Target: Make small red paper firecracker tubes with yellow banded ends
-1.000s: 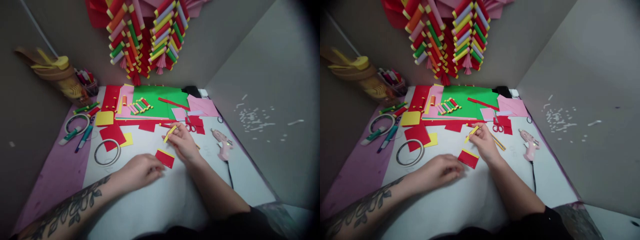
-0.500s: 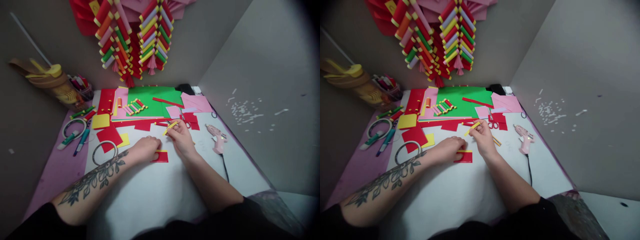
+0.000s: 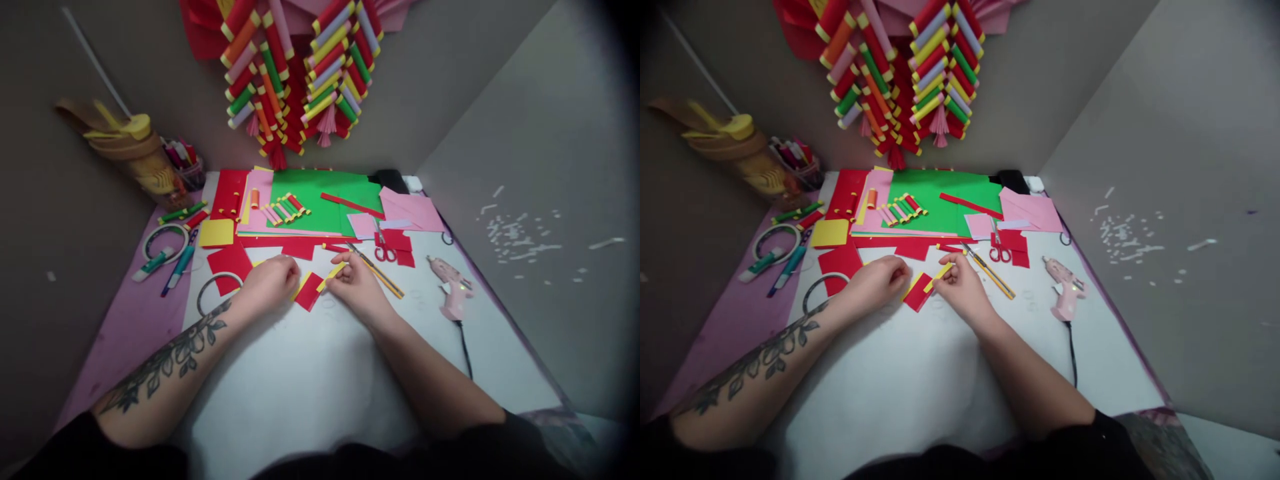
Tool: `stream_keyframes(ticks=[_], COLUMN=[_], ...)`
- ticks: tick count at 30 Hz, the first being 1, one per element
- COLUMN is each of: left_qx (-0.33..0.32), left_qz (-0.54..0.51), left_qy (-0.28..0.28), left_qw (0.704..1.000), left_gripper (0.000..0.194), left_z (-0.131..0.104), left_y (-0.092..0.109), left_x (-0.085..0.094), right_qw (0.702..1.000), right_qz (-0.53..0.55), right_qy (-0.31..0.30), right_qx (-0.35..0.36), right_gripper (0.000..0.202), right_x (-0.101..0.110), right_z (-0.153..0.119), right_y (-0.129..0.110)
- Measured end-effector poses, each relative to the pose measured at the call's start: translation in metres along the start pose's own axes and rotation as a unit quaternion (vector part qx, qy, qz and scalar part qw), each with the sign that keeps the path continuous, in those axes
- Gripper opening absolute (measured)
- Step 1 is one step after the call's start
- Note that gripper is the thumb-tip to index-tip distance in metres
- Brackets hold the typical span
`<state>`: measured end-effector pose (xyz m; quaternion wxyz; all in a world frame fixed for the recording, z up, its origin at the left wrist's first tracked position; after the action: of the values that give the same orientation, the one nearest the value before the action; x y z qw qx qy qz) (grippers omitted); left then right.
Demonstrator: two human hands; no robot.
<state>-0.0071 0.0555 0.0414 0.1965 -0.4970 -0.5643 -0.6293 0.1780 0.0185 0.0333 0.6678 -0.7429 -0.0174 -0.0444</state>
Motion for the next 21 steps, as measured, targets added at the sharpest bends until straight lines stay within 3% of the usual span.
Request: stream_keyframes(ticks=[2, 7, 13, 21], left_qx=[-0.044, -0.139, -0.132, -0.118], left_qz=[-0.029, -0.070, -0.048, -0.019], left_qy=[0.004, -0.086, -0.110, -0.110], left_qw=[0.999, 0.984, 0.984, 0.987], left_gripper=[0.016, 0.020, 0.022, 0.020], left_z=[-0.004, -0.010, -0.008, -0.010], left_y=[0.003, 0.002, 0.002, 0.006], left_x=[-0.002, -0.009, -0.012, -0.012], right_qw=[1.000, 0.999, 0.998, 0.998], right_qz=[-0.022, -0.028, -0.023, -0.019], right_qy=[-0.012, -0.026, -0.043, -0.039], right_qx=[-0.001, -0.023, -0.029, -0.050], right_gripper=[0.033, 0.033, 0.035, 0.036], right_x=[-0.003, -0.010, -0.019, -0.021], right_z=[-0.003, -0.012, -0.019, -0.016], right_y=[0.000, 0.009, 0.023, 0.022])
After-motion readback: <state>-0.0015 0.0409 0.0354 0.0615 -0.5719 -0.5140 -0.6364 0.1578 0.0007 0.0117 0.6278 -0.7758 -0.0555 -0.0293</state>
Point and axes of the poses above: each hand's wrist, its own z-axis towards the middle knuckle, its own x-axis out of the back of the hand, y = z × x, the point moved 1 cm from there along z, towards the middle knuckle, and after that the axes turned 4 degrees about x, right-handed, at the moved point
